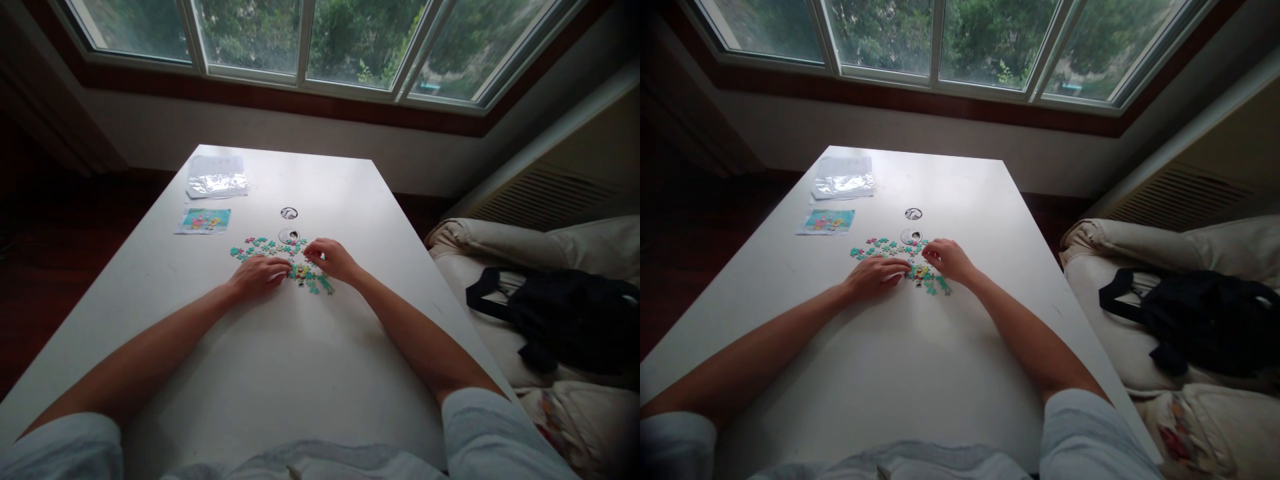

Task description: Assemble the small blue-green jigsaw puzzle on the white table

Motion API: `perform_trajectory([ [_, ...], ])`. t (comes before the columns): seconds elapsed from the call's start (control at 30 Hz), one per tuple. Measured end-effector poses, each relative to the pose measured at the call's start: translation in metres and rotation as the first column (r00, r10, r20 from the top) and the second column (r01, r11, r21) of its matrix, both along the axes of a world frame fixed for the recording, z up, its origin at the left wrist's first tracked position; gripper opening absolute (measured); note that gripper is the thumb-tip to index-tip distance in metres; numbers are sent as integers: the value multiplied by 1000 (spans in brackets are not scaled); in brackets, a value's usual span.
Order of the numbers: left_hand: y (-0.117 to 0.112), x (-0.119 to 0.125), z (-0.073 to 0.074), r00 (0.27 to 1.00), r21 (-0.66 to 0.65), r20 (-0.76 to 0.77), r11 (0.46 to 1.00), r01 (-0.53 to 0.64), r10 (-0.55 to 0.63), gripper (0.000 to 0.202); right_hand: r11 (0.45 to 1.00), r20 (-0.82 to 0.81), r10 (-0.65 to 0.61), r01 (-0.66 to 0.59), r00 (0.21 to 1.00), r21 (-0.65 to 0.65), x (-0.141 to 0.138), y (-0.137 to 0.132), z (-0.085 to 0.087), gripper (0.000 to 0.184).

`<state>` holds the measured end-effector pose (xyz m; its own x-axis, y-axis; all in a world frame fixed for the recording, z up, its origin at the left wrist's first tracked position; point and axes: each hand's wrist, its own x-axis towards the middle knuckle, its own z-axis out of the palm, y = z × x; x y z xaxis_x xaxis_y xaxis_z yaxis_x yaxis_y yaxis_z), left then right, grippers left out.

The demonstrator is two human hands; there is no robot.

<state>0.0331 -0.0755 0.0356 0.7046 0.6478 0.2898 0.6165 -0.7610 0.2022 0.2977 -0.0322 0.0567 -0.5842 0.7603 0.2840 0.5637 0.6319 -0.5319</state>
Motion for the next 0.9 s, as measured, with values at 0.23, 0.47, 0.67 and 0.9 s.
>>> perform_trajectory([
  [0.23,1,-1,1,994,22,-59,996,-85,87,32,1000,156,-14,15,988,-6,38,-47,6,13],
  [0.47,-1,0,1,989,58,-88,992,-115,120,30,999,154,-31,35,988,-22,73,-92,-12,24],
  [0.67,1,0,-1,989,65,-77,990,-124,129,29,991,136,-127,131,983,-21,64,-98,-16,9],
  [0.9,2,-2,-1,986,56,-69,987,-151,154,29,984,125,-172,177,977,-27,51,-97,-21,16],
])
